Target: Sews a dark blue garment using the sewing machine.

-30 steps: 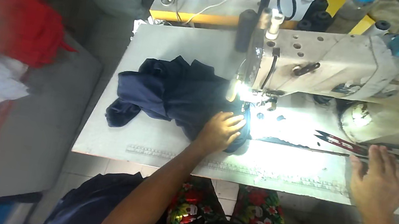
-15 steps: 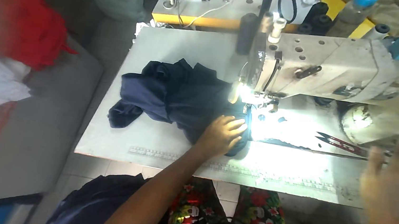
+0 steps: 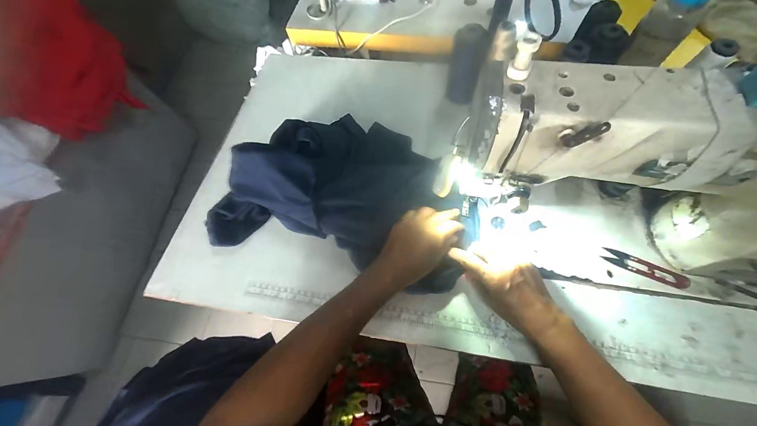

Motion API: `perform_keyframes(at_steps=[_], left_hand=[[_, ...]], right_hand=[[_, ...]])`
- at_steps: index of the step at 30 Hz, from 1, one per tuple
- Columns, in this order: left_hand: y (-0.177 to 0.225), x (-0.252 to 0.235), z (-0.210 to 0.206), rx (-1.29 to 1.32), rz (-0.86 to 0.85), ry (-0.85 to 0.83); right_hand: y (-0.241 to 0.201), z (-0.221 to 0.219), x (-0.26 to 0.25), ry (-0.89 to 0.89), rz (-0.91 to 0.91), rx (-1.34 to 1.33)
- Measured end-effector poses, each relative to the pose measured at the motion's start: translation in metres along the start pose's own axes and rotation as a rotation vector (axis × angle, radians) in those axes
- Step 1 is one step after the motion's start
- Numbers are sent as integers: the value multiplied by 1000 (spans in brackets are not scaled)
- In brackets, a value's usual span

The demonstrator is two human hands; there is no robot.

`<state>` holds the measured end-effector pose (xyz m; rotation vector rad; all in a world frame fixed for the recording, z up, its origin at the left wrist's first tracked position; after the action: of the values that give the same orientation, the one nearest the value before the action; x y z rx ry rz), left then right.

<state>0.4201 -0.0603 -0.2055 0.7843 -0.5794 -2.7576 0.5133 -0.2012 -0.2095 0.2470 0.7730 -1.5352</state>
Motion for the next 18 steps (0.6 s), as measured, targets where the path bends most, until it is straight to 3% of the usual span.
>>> perform_keyframes(at_steps=[10, 18], left_hand=[[-7, 13, -9, 26, -29, -2], [-9, 12, -10, 14, -45, 11]], right_hand=[[-9, 2, 35, 84, -10, 3], [-9, 1, 33, 96, -39, 14]])
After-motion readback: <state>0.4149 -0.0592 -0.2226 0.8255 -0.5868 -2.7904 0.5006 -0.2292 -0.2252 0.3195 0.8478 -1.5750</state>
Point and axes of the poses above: each hand's wrist, its own x-axis away from the middle knuckle, its own z-axis out of the back of the hand, y = z × x, the point moved 3 cm from there along -x, towards the middle knuckle, and after that the axes turned 12 degrees about y, right-handed, at the moved point
